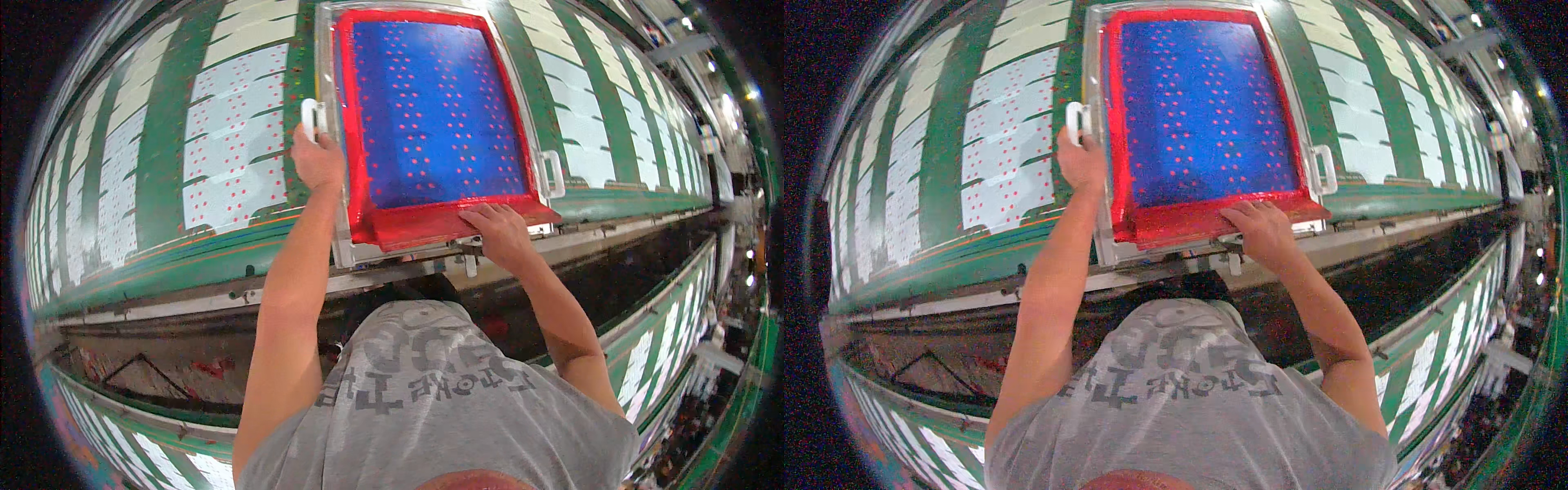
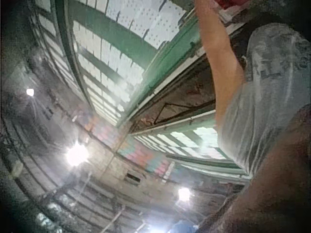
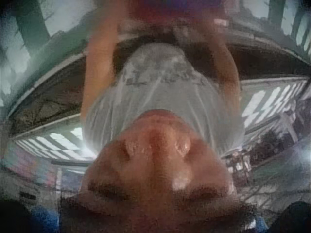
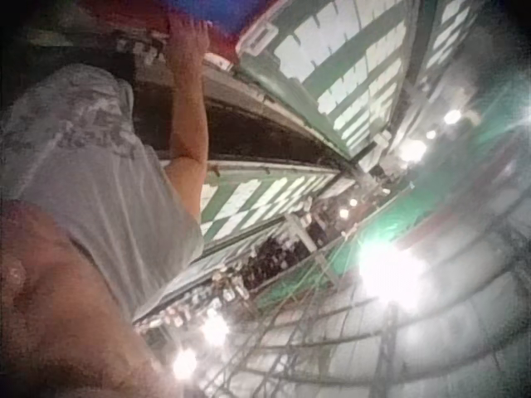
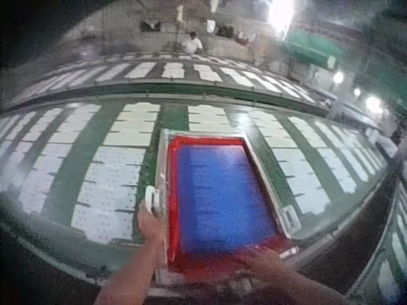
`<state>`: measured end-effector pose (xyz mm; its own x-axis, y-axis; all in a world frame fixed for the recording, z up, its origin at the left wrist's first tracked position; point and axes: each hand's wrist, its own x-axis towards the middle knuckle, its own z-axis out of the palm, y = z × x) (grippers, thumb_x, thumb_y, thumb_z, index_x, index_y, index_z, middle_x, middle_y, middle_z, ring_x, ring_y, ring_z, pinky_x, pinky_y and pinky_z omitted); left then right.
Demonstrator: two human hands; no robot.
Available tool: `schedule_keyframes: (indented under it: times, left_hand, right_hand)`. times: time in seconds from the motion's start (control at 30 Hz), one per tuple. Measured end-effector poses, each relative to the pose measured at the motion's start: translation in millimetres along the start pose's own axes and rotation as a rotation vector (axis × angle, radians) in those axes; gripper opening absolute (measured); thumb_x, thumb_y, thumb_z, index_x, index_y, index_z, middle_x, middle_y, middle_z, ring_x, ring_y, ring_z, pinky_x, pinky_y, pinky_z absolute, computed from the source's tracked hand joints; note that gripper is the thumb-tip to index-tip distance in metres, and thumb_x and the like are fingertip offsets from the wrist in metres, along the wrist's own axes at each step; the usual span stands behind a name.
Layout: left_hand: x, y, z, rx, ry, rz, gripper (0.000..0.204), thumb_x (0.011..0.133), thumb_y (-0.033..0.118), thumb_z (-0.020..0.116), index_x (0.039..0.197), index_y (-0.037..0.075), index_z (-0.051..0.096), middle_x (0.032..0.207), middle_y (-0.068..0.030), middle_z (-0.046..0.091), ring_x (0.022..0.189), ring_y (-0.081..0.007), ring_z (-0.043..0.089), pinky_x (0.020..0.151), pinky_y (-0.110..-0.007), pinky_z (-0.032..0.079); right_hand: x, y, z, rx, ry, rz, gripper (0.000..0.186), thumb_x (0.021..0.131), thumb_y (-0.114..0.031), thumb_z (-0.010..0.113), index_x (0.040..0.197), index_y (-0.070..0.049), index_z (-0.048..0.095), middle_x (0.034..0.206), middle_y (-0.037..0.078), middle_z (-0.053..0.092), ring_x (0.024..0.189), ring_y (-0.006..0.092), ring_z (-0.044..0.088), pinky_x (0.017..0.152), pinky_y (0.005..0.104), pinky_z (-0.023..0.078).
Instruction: The person uses a squeegee to spread ink across a screen printing frame placed over a white sheet on a green conveyor belt. The person repeatedly pulls the squeegee across the screen to transfer the pattern onto the sheet below.
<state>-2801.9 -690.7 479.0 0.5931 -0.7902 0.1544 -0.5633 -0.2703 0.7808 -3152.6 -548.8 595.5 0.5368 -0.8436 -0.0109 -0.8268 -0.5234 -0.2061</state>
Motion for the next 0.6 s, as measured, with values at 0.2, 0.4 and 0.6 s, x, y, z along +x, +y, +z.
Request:
schedule_keyframes:
  times: [0.2, 0.4, 0.6]
  left_hand:
    - [-1, -1, 2, -0.056, 0.011, -0.021, 0.05, 0.093, 0.01, 0.07, 0.142, 0.001, 0.059, 0.12, -0.0226, 0.072, 0.112, -0.046, 0.068, 0.095, -0.058, 0.054]
    - [0, -4, 2, -0.048, 0.031, 0.06, 0.05, 0.095, 0.006, 0.07, 0.142, -0.003, 0.057, 0.119, -0.0199, 0.074, 0.107, -0.0392, 0.073, 0.094, -0.05, 0.056]
    - [-4, 2, -1, -0.024, 0.033, 0.092, 0.053, 0.096, 0.004, 0.071, 0.145, -0.003, 0.055, 0.119, -0.0188, 0.074, 0.105, -0.0341, 0.074, 0.095, -0.046, 0.057]
  right_hand:
    - [26, 16, 17, -0.049, 0.081, -0.038, 0.047, 0.086, -0.007, 0.069, 0.132, -0.013, 0.073, 0.125, 0.01, 0.071, 0.115, 0.0314, 0.07, 0.099, 0.048, 0.054]
    - [116, 72, 22, -0.095, 0.143, -0.095, 0.051, 0.078, -0.002, 0.072, 0.128, -0.012, 0.074, 0.122, 0.01, 0.073, 0.112, 0.0324, 0.072, 0.096, 0.0502, 0.057]
    - [243, 141, 23, -0.169, 0.192, -0.173, 0.032, 0.094, -0.017, 0.063, 0.122, -0.015, 0.077, 0.114, 0.013, 0.075, 0.106, 0.0323, 0.075, 0.091, 0.0486, 0.059]
